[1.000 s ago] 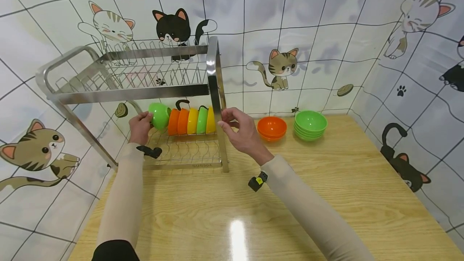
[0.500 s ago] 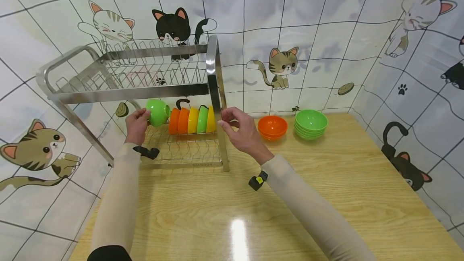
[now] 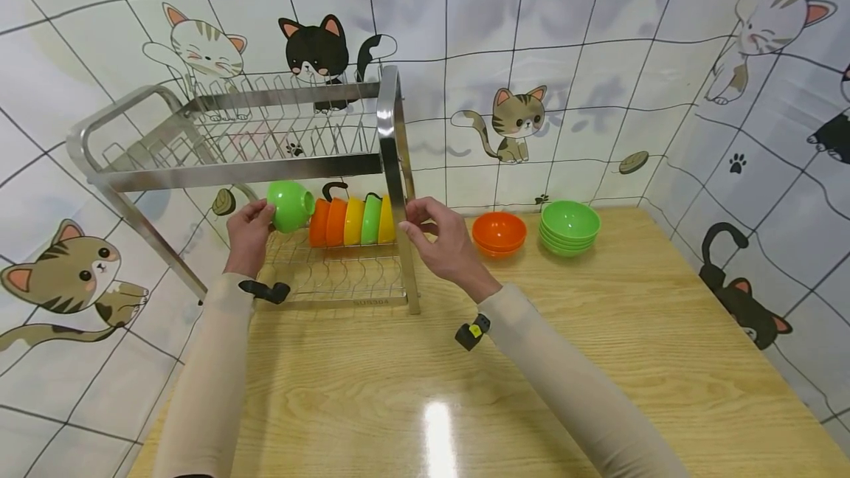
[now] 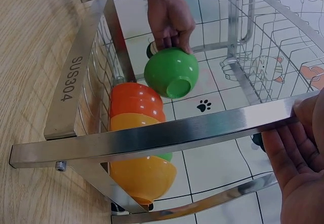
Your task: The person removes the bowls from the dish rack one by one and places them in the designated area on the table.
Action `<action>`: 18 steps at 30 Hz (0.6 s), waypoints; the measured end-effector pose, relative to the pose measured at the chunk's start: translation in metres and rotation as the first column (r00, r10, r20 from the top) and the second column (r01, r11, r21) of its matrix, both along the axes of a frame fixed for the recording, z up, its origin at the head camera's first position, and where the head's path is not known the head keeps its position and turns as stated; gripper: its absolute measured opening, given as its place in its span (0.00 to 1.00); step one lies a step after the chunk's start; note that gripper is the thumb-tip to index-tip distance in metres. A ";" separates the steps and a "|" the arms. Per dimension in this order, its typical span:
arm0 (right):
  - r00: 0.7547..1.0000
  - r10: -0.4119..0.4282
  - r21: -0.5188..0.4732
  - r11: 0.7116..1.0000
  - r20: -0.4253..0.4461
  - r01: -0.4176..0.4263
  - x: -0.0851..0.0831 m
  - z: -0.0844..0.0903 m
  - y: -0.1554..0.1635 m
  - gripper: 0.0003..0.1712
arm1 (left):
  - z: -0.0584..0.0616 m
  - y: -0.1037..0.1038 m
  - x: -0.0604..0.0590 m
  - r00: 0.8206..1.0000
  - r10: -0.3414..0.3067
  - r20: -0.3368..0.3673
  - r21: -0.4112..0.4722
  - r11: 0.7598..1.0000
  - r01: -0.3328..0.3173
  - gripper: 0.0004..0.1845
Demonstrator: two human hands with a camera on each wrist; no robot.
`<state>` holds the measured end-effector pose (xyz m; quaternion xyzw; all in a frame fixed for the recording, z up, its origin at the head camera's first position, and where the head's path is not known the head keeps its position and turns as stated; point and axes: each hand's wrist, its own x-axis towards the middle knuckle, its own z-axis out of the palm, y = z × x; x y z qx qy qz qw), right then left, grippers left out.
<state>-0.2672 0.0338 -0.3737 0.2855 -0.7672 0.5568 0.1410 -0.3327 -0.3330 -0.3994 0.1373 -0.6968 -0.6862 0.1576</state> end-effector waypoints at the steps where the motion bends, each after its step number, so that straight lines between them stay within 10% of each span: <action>1: 1.000 0.000 -0.002 1.000 -0.001 0.000 0.000 0.000 0.000 0.11 | 0.000 0.001 0.002 1.000 -0.008 -0.009 0.007 1.000 0.008 0.19; 18: 1.000 -0.024 0.004 1.000 -0.002 0.024 0.000 -0.001 -0.001 0.11 | -0.004 0.031 0.051 0.984 -0.132 -0.123 -0.062 0.990 0.125 0.12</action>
